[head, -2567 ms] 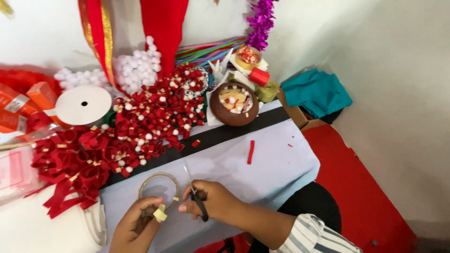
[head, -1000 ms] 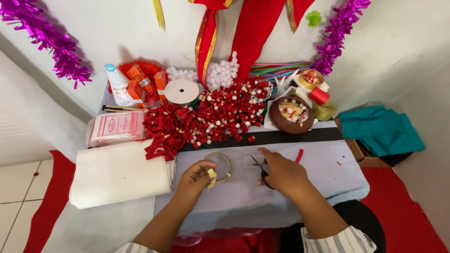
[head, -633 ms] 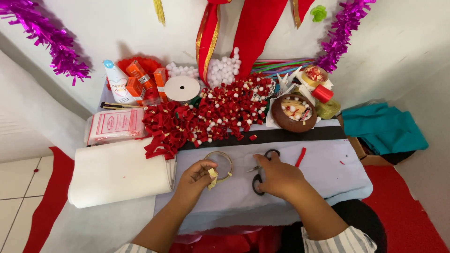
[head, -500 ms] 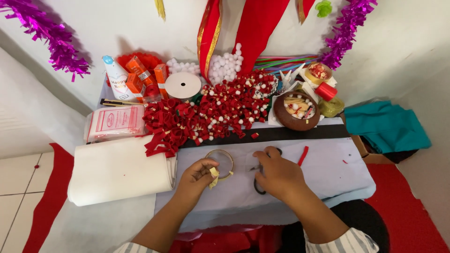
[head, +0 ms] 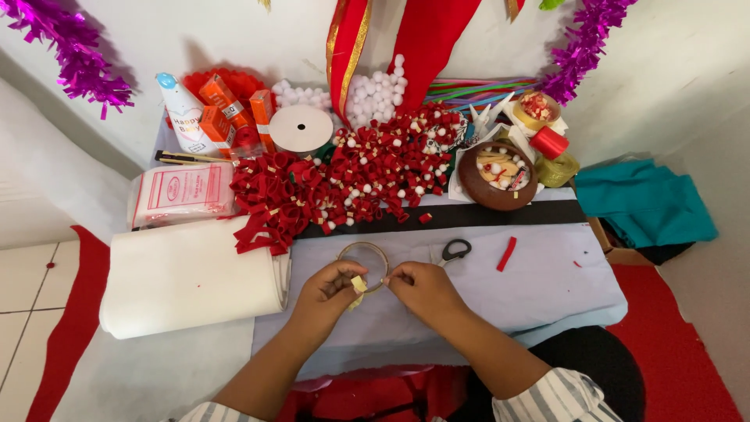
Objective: Cutting small pieces of yellow tape and applying them to a gold bangle as part of a handicraft project.
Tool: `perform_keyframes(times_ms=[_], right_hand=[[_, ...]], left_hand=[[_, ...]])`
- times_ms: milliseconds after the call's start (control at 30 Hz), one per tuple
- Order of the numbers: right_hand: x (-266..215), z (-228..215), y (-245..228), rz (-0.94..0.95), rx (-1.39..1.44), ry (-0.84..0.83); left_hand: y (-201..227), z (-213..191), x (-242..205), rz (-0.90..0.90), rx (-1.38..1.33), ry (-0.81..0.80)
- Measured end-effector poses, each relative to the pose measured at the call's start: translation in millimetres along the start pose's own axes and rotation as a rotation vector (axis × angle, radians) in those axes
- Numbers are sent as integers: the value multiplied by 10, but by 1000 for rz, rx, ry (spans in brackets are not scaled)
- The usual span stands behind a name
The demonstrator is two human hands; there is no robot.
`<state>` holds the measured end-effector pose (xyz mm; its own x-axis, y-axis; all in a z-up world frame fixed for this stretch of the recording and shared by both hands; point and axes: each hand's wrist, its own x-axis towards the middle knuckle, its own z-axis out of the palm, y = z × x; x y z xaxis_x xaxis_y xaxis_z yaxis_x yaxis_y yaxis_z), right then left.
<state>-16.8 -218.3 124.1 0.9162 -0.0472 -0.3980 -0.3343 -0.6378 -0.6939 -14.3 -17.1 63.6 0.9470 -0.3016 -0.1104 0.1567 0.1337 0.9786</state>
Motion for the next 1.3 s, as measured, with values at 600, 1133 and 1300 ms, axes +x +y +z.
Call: perform_keyframes(times_ms=[600,1133,1300], right_hand=[[137,-563,93,22,290,170],[732,-1890,804,248,492,678],[752,-1844,768,260,492,638]], left_hand=[[7,6,-5,-22,6,4],[58,32,-8,-51,47,31],[16,9,0,-12,35,11]])
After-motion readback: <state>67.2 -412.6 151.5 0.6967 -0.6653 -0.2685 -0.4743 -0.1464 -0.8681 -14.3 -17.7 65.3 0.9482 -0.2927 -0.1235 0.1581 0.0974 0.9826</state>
